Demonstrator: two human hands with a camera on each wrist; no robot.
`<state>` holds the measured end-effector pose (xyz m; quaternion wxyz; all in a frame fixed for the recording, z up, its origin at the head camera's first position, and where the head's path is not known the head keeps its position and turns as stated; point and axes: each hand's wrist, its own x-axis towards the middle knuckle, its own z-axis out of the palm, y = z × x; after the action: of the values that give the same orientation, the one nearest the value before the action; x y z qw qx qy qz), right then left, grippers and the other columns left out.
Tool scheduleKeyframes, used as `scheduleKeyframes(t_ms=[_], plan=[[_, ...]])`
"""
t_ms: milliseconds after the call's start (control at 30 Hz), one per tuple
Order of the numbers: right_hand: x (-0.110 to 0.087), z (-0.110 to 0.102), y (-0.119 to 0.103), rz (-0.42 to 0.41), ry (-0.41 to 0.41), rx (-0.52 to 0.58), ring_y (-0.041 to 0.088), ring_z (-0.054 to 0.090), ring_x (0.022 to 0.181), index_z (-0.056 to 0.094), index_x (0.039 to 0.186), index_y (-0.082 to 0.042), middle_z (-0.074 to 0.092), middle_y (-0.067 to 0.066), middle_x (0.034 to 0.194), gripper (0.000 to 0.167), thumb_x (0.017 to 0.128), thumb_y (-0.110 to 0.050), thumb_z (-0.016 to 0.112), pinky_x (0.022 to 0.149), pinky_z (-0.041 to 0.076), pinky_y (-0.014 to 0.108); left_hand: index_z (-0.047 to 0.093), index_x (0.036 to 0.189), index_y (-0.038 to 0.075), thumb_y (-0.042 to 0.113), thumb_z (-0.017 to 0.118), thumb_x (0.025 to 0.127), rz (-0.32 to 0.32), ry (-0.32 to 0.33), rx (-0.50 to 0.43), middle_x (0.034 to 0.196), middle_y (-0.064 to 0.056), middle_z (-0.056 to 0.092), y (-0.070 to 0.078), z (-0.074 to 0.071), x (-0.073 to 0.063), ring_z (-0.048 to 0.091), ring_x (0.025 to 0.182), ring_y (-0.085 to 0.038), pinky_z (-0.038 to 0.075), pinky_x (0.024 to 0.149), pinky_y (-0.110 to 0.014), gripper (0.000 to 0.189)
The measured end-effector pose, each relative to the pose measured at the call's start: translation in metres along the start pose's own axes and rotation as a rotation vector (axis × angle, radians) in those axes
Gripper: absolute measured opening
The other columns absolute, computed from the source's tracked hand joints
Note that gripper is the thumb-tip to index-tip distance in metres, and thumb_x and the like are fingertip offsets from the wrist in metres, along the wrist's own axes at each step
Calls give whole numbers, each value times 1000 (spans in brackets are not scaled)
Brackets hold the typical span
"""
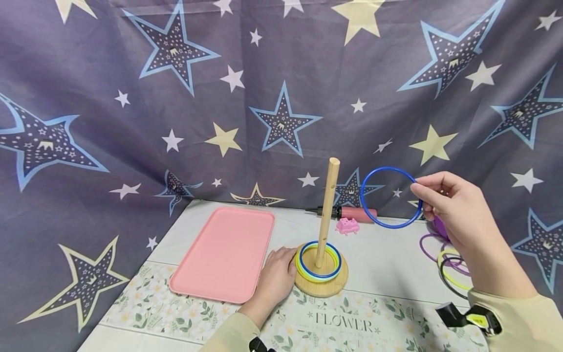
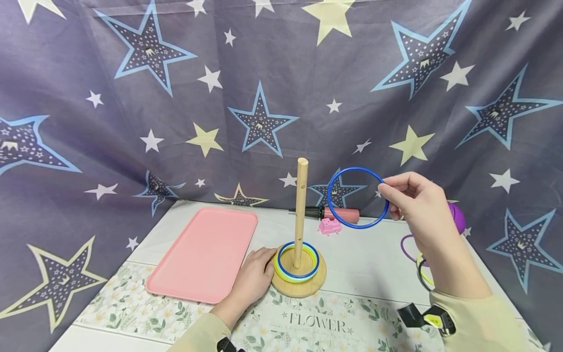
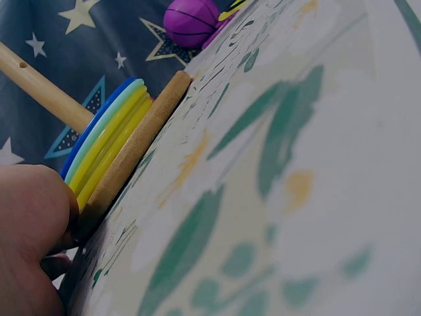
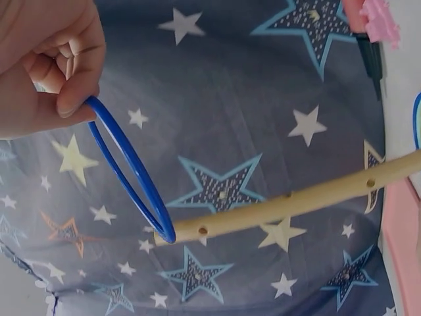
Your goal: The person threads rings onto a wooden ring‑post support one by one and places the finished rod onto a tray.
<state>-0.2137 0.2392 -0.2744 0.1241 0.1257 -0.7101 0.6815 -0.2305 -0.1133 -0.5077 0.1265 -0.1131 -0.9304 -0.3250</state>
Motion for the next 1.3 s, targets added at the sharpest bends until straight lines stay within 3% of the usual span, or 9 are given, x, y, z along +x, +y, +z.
scheduleKeyframes(t_ms=[167,800,1300], plan=[[5,16,-10,-46,-17,70,13,58,62,77,109,-2,66,4,78,10,100,-3,81,53,56,21,67,148,3,8,60,111,-7,2,-9,144,-11,70,0,-1,0,51,151,-38,26,134,-60,38],[26,63,-29,-107,-26,25,13,56,61,78,106,-5,65,1,76,7,100,-5,82,53,53,20,67,148,2,9,60,111,-2,-1,5,144,-12,69,-2,0,0,52,151,-37,27,134,-59,38],[36,87,-15,-29,-3,-11,11,56,64,76,109,-8,65,-2,79,8,103,-11,80,56,55,20,67,147,1,6,62,109,11,1,-9,143,-12,70,1,-1,-1,53,150,-38,28,133,-60,39]])
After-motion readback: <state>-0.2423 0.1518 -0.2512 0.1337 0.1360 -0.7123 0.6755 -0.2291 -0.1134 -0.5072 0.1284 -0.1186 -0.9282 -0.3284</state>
